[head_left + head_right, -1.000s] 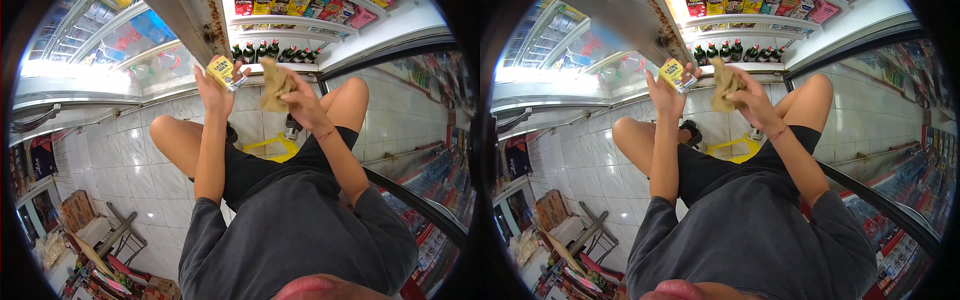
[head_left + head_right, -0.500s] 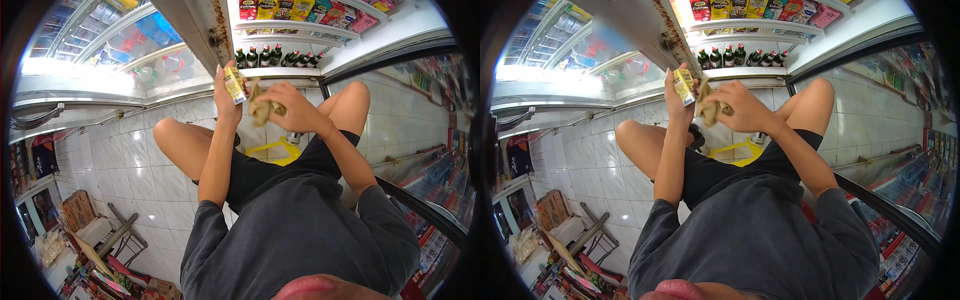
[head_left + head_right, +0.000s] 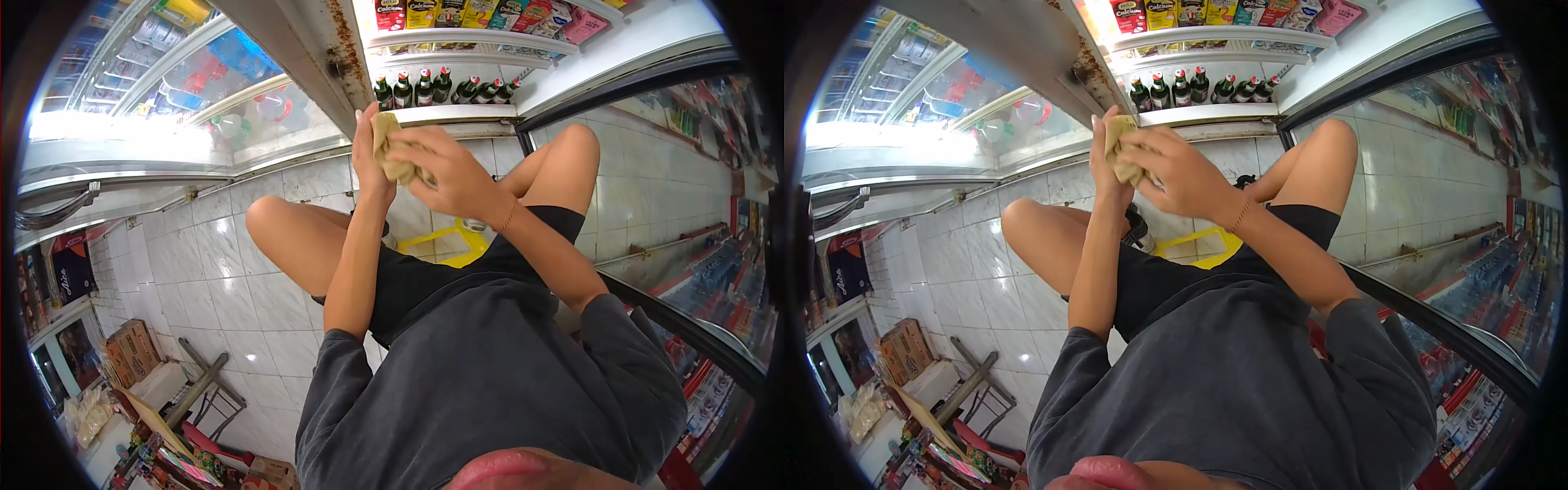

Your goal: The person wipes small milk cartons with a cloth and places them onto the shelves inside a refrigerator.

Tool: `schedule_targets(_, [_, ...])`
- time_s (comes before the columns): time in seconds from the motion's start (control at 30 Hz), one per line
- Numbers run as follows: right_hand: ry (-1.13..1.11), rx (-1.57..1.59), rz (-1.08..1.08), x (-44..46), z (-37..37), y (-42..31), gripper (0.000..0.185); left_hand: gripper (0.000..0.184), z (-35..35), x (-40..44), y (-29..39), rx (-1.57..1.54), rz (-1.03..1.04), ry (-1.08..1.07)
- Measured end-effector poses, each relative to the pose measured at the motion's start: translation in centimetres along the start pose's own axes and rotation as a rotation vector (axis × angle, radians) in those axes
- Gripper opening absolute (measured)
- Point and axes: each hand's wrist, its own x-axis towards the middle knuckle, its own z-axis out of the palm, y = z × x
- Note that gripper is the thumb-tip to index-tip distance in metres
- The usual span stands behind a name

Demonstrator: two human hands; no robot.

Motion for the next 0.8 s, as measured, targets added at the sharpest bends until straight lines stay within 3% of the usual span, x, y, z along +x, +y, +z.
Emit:
schedule_targets(0.07, [-0.184, 0.01, 0.097, -1.9, -0.8, -1.3, 0.033, 0.058, 0.4, 0.0, 1.4, 0.043, -0.048, -0.005])
schedule_targets(0.2, [-0.212, 0.25, 0.266, -3.8, -1.4, -1.2, 0.037, 0.061, -0.3, 0.6, 1.6, -0.214, -0.024, -0.04])
schedule_targets(0.27, [0.044, 0.183, 0.258, -3.6, -1.1, -0.9, 0.046, 0.061, 0.3, 0.3, 1.9, -0.248, -0.037, 0.006])
schedule_targets(0.3, [0.047, 0.183, 0.258, -3.1, -0.9, -0.8, 0.046, 0.062, 0.3, 0.3, 1.8, -0.286, -0.095, 0.057])
schedule_targets(0.37, [0.128, 0.085, 0.041, -1.7, -0.3, -0.6, 0.043, 0.064, 0.3, 0.3, 1.7, -0.324, -0.154, 0.105])
schedule_targets(0.4, [0.132, 0.083, 0.041, -1.2, 0.2, -0.4, 0.043, 0.063, 0.0, 0.4, 1.5, -0.313, -0.229, 0.037])
schedule_targets(0.47, [0.01, -0.068, -0.143, -0.7, 1.1, 0.1, 0.042, 0.063, -0.5, 0.7, 0.8, -0.298, -0.308, -0.035])
schedule_targets(0.57, [0.026, -0.041, -0.144, -1.3, 0.9, 1.6, 0.042, 0.06, -0.2, 0.5, 1.1, -0.279, -0.271, -0.081])
schedule_targets(0.6, [0.022, -0.038, -0.144, -1.5, 0.6, 2.0, 0.042, 0.058, 0.6, 0.1, 1.7, -0.241, -0.242, -0.001])
schedule_targets(0.63, [0.078, -0.045, -0.062, -1.8, 0.2, 2.3, 0.041, 0.055, 1.1, -0.3, 2.0, -0.207, -0.212, 0.079])
schedule_targets(0.8, [0.241, -0.057, 0.165, -1.9, -1.2, 3.1, 0.04, 0.054, 1.1, -0.5, 2.1, -0.221, -0.186, 0.018])
